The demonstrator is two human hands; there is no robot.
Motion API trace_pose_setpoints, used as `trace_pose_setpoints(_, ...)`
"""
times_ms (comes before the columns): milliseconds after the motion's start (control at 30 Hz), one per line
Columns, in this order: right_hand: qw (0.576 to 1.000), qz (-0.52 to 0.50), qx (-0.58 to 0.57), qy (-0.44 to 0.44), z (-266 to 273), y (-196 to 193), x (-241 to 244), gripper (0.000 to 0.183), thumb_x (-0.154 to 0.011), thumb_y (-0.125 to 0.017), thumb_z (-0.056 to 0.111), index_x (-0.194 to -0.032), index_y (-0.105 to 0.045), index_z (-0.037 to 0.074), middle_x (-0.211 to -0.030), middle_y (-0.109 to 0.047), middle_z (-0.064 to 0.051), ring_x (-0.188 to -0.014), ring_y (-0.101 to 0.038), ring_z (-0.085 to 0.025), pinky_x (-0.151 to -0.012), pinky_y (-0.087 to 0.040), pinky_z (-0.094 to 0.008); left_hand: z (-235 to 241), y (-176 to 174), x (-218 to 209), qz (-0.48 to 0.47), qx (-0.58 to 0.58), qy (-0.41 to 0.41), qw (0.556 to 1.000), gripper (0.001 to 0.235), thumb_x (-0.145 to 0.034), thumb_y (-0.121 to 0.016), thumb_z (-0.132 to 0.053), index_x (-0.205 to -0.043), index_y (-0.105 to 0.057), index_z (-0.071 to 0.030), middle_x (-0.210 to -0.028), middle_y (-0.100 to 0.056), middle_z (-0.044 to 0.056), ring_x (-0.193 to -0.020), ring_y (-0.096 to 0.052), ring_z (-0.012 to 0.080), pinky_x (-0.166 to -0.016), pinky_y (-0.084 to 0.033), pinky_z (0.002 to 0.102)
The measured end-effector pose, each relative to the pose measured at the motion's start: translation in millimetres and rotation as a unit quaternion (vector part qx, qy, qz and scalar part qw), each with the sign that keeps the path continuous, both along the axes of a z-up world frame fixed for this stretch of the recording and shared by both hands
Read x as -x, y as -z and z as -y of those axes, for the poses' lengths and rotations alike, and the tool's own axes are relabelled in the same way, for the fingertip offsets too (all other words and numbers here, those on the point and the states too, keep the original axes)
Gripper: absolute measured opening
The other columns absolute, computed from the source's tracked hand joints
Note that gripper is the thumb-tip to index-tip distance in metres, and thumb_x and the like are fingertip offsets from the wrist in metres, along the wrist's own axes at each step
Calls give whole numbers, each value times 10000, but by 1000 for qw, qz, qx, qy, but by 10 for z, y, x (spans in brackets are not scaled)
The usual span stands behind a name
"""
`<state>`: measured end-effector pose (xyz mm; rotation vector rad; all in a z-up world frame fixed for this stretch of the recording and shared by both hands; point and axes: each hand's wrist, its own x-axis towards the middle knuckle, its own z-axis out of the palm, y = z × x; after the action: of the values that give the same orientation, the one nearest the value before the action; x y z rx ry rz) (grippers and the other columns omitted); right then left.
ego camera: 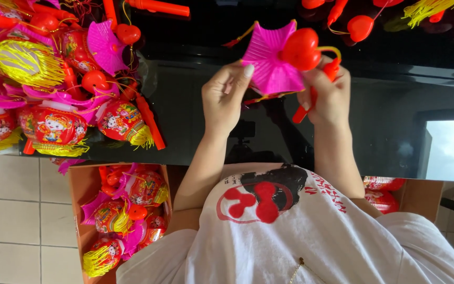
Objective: Assembling a decorative electronic lantern by installing batteries into the handle and attaching the lantern body.
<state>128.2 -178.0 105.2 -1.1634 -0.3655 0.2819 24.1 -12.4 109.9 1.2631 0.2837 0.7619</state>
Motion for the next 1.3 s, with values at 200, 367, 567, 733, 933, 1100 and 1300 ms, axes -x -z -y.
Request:
trace_pose_setpoints(200,992,-124,-4,23,154,-119,-198,138,-839,-627,100,-740,-541,58,-533,-427,-26,-345,-348,-126,-304,-238,-260,-88,-115,108,19,-17,119,993,133,-1025,-648,-176,-984,-711,-66,-1040,-759,101,-1049,-755,225,-984,-637,324)
trace_pose_setpoints(367,984,-128,-109,-61,259,-109,-278,119,-900,-580,102,-823,-542,19,-566,-458,-61,-374,-417,-153,-364,-303,-262,-142,-174,157,10,-99,91,991,161,-1023,-685,-173,-1180,-690,-134,-1184,-716,30,-1094,-716,154,-1020,-604,291)
trace_pose_setpoints(567,972,-167,-134,-95,223,-80,-219,80,-850,-630,66,-855,-588,-1,-648,-550,-87,-393,-489,-156,-373,-354,-233,-26,-300,88,45,-202,123,970,276,-983,-754,-206,-1222,-649,-114,-1256,-667,72,-1233,-666,225,-1110,-563,345)
trace_pose_setpoints(733,968,-194,-132,-87,280,46,-257,112,-848,-633,79,-870,-582,-18,-617,-532,-91,-365,-460,-162,-354,-342,-240,23,-370,92,48,-209,91,972,100,-987,-716,-138,-1055,-662,-88,-1154,-667,85,-1138,-676,217,-1015,-596,328)
trace_pose_setpoints(933,915,-314,-199,-156,203,130,-291,93,-803,-698,68,-853,-620,70,-812,-666,-51,-739,-657,-181,-716,-536,-267,50,-403,113,52,-257,75,962,262,-999,-743,-145,-1218,-607,-103,-1256,-615,85,-1225,-638,216,-1075,-580,334)
trace_pose_setpoints(1100,897,-364,-201,-151,171,218,-292,120,-763,-727,58,-857,-654,48,-817,-690,-73,-760,-677,-191,-754,-556,-279,121,-452,130,57,-269,80,958,389,-960,-814,-162,-1280,-597,-115,-1264,-601,90,-1190,-663,208,-1053,-593,310)
trace_pose_setpoints(1300,902,-354,-202,-138,169,279,-258,109,-769,-721,45,-853,-651,50,-811,-678,-64,-741,-659,-178,-738,-546,-277,100,-597,104,34,-368,1,929,374,-963,-806,-236,-1242,-591,-111,-1223,-618,84,-1161,-635,249,-1044,-513,370)
